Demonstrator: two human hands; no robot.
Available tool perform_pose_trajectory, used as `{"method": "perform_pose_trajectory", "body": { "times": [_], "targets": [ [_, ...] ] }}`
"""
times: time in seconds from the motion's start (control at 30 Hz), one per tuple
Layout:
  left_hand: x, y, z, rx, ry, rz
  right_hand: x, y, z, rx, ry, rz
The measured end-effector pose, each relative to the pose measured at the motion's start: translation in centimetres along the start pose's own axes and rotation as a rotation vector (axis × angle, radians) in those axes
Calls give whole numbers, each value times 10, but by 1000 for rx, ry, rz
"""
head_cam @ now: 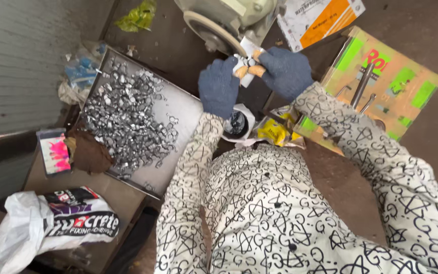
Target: The person picks small metal pieces one at a time from a tray, holds each against a running bench grinder to grind its edge, producing sparks, then places the ground piece into a container or back on the tray. The tray gradually fills with finished ground pieces as the cycle repeats.
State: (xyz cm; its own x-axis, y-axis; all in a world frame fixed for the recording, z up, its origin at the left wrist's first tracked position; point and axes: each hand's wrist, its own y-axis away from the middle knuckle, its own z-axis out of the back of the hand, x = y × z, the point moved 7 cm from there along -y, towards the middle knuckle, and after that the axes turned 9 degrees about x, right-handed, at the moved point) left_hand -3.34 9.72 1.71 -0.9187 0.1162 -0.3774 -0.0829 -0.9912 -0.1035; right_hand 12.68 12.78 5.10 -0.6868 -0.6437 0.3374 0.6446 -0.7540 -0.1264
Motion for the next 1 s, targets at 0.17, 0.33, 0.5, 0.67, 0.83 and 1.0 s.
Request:
{"method": "perform_pose_trajectory", "body": {
  "times": [0.17, 0.33, 0.5, 0.67, 0.83, 1.0],
  "targets": [
    [12, -16, -17, 45, -121, -13, -13, -12, -2, -38, -117, 72],
    [15, -21, -25, 80, -173, 38, -20, -37, -7, 181, -69, 246],
    [3, -11, -38, 144, -166, 31, -30, -62, -4, 243, -136, 486],
    [4, -8, -36, 128, -146, -14, -30, -74, -4, 285, -154, 551],
    [-3, -6, -24, 129, -94, -27, -12, -45, 1, 159, -134, 292],
    [-24, 48, -21, 205, 168, -96, 2, 59, -83, -82, -1735, -668]
  ]
}}
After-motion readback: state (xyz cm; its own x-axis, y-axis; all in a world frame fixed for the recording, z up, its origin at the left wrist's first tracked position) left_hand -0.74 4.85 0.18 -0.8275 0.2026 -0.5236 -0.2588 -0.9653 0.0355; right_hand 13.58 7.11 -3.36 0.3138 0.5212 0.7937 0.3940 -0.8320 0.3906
